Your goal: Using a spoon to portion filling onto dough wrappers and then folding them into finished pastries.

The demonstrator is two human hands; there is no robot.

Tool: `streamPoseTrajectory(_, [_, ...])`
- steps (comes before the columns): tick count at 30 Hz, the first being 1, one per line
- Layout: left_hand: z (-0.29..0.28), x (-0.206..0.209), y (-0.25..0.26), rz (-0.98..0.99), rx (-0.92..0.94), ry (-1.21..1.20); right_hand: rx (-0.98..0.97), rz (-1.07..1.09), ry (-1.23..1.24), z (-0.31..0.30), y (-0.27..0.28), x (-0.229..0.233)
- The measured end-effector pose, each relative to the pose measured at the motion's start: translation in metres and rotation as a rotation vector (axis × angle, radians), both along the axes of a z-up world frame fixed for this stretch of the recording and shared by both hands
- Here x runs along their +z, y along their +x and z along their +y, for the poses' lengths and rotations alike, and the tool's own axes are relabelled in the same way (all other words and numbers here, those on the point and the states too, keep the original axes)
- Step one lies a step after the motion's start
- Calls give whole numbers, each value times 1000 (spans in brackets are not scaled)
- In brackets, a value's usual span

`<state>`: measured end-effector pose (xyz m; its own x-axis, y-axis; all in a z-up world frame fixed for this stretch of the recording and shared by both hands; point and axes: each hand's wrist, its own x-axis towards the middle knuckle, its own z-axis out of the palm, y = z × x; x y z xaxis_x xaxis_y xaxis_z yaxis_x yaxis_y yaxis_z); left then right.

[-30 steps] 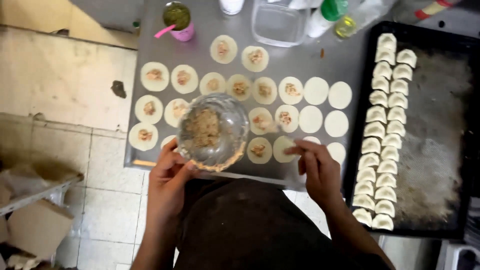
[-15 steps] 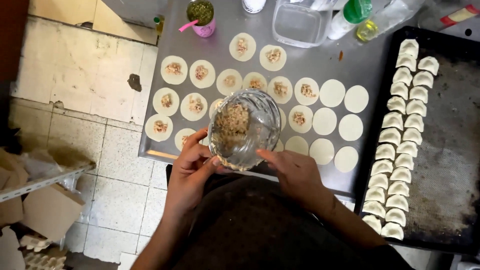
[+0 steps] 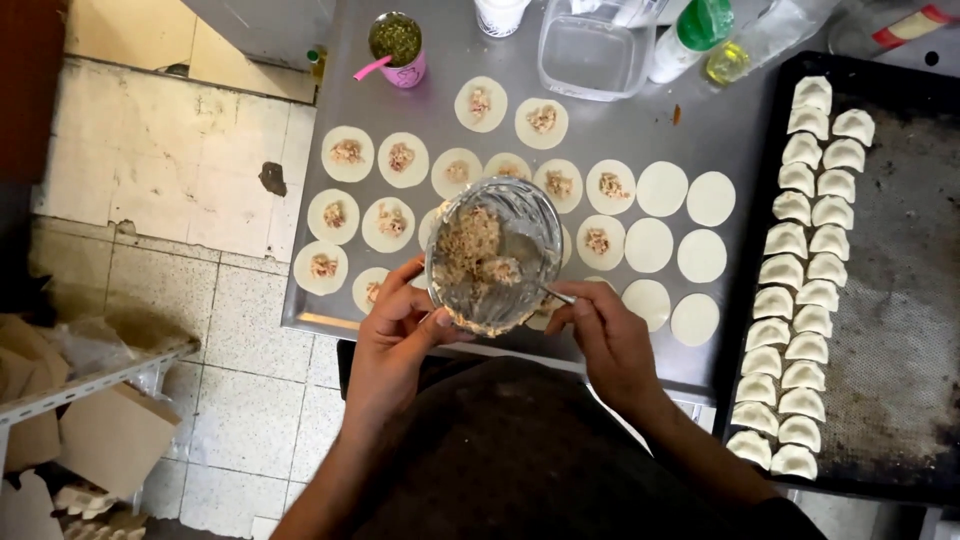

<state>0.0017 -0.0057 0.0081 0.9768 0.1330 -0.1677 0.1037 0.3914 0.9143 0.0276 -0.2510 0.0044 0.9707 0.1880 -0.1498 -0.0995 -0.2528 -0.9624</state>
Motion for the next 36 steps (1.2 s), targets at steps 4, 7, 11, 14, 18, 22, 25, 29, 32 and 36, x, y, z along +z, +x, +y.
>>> streamPoseTrajectory(4, [-1, 7, 4, 1, 4, 45, 97, -87, -87, 0, -4, -5])
streamPoseTrajectory(7, [-4, 8, 6, -4, 3, 47, 98, 91, 135, 9, -5, 11])
streamPoseTrajectory(11, [-6, 5, 9, 0, -90, 96, 31, 292, 441, 10, -4, -2])
streamPoseTrajectory(14, [-8, 4, 10, 6, -122, 118, -2, 340, 559, 4, -5, -16])
streamPoseTrajectory(18, [-6, 2, 7, 31, -131, 149, -29, 364, 654, -8, -2, -27])
streamPoseTrajectory(22, [2, 9, 2, 247, -89, 240, -164, 331, 664, -41, 1, -32])
streamPoseTrajectory(25, [14, -5, -4, 249, -34, 177, -325, 171, 398, -61, 8, -18])
streamPoseTrajectory(29, [22, -11, -6, 227, 27, 134, -328, -68, -487, -85, 13, -49])
streamPoseTrajectory(32, [23, -9, -5, 231, 23, 147, -227, -128, -774, -92, 13, -75])
streamPoseTrajectory(36, [29, -10, -11, 183, 7, 123, -214, -80, -758, -88, 18, -71])
